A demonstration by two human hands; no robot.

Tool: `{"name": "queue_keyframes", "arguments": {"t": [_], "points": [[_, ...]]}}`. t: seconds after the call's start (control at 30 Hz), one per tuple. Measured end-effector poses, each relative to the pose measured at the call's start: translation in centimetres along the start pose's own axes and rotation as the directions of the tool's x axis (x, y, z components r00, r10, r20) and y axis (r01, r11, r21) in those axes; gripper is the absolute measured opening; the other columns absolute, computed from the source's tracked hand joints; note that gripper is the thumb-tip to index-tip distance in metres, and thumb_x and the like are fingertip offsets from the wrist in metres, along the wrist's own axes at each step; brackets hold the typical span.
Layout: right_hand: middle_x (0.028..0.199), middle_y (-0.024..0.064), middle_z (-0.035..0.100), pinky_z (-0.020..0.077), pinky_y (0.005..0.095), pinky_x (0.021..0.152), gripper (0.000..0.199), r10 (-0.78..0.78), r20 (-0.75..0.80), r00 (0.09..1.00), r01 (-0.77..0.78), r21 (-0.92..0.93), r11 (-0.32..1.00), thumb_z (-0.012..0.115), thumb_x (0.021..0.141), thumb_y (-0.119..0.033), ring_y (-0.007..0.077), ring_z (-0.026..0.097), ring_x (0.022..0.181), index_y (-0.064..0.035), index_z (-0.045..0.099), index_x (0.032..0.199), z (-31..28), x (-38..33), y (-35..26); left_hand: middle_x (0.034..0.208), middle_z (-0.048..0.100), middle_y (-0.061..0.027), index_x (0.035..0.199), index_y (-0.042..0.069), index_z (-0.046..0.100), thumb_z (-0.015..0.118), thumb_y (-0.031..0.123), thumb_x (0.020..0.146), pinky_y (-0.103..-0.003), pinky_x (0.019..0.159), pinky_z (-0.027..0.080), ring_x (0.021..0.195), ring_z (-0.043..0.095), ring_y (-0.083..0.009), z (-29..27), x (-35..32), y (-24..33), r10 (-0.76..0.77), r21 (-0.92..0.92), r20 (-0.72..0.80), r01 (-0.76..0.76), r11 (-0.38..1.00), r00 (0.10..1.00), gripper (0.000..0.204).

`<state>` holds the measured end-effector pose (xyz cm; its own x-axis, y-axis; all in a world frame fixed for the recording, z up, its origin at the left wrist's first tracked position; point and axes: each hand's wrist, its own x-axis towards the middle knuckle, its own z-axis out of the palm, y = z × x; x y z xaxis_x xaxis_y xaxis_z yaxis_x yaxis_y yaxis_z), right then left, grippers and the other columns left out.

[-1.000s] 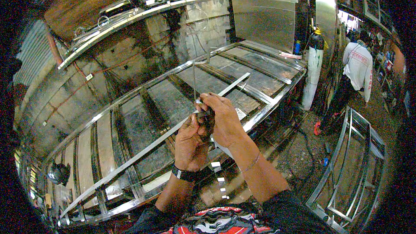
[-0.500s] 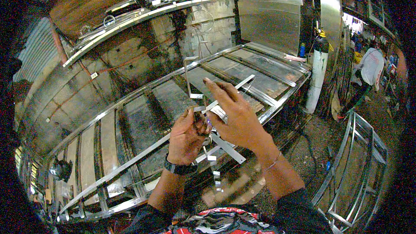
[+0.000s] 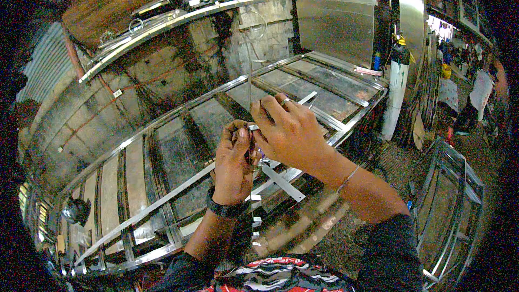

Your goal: The person assembles a metal frame by bending and fitting small metal pieces into a larger structure. They use pliers to bend the metal and a tape measure to check dimensions, working on a workbench in a workshop.

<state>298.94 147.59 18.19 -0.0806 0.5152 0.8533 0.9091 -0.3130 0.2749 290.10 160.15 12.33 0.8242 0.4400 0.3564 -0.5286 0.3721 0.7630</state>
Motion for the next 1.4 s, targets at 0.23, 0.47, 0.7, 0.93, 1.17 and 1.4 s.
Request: {"name": "queue_keyframes", "arguments": {"t": [0.23,0.47,0.7,0.93,1.17,1.4], "points": [[0.099,0.0132,0.063,0.0576,0.0388,0.070,0.044,-0.059,-0.042,0.997,0.059,-0.003,0.998,0.077,0.069,-0.018,0.0320,0.067,0.085,0.0021,0.067,0.106,-0.3,0.3,0.5,0.089,0.059,0.0035,0.116,0.010,0.057,0.063,0.020,0.103,-0.020,0.055,0.037,0.066,0.048,-0.0038,1.0,-0.1,0.4,0.018,-0.049,-0.047,-0.021,0.999,0.999,0.017],[0.097,0.0107,0.059,0.0567,0.0377,0.069,0.038,-0.035,-0.029,0.999,0.036,0.030,0.999,0.073,0.074,-0.019,0.0296,0.064,0.088,-0.0011,0.065,0.107,-0.4,-0.3,0.7,0.088,0.059,0.0027,0.117,0.009,0.057,0.065,0.018,0.102,-0.020,0.055,0.038,0.065,0.049,-0.0050,1.5,-0.6,0.4,0.003,-0.041,-0.049,-0.005,0.999,0.999,0.020],[0.111,0.0171,0.066,0.0570,0.0377,0.086,0.047,0.165,0.134,0.977,-0.199,0.304,0.932,0.076,0.083,-0.021,0.0339,0.067,0.103,-0.0003,0.064,0.123,-2.8,0.6,0.2,0.083,0.057,0.0031,0.123,0.011,0.057,0.065,0.023,0.102,-0.018,0.054,0.042,0.067,0.053,-0.0045,0.5,-0.4,0.6,0.023,-0.039,0.019,-0.022,0.999,1.000,0.025],[0.100,0.0066,0.072,0.0549,0.0293,0.077,0.038,0.467,0.439,0.768,-0.554,0.821,0.139,0.070,0.099,-0.026,0.0117,0.067,0.089,0.0033,0.069,0.123,-1.9,0.0,1.0,0.090,0.057,-0.0009,0.127,0.010,0.055,0.056,0.029,0.106,-0.025,0.061,0.045,0.071,0.051,-0.0100,0.4,0.1,1.7,-0.044,-0.138,0.120,0.061,0.989,0.992,0.028],[0.092,0.0073,0.072,0.0565,0.0299,0.072,0.037,0.520,0.426,0.740,-0.536,0.841,0.074,0.067,0.100,-0.029,0.0137,0.068,0.078,0.0065,0.071,0.111,0.7,-0.1,0.9,0.096,0.060,-0.0025,0.128,0.010,0.054,0.050,0.028,0.108,-0.030,0.072,0.046,0.081,0.053,-0.0149,1.0,-0.1,2.6,-0.119,-0.283,0.186,0.169,0.944,0.975,0.027],[0.091,0.0083,0.073,0.0557,0.0285,0.072,0.037,0.586,0.380,0.715,-0.490,0.871,0.034,0.069,0.099,-0.030,0.0140,0.067,0.075,0.0058,0.073,0.106,0.9,0.4,0.4,0.098,0.063,-0.0046,0.128,0.006,0.053,0.050,0.026,0.108,-0.037,0.076,0.051,0.086,0.057,-0.0184,0.4,0.5,1.8,-0.032,-0.184,0.138,0.057,0.981,0.990,0.028]]}}
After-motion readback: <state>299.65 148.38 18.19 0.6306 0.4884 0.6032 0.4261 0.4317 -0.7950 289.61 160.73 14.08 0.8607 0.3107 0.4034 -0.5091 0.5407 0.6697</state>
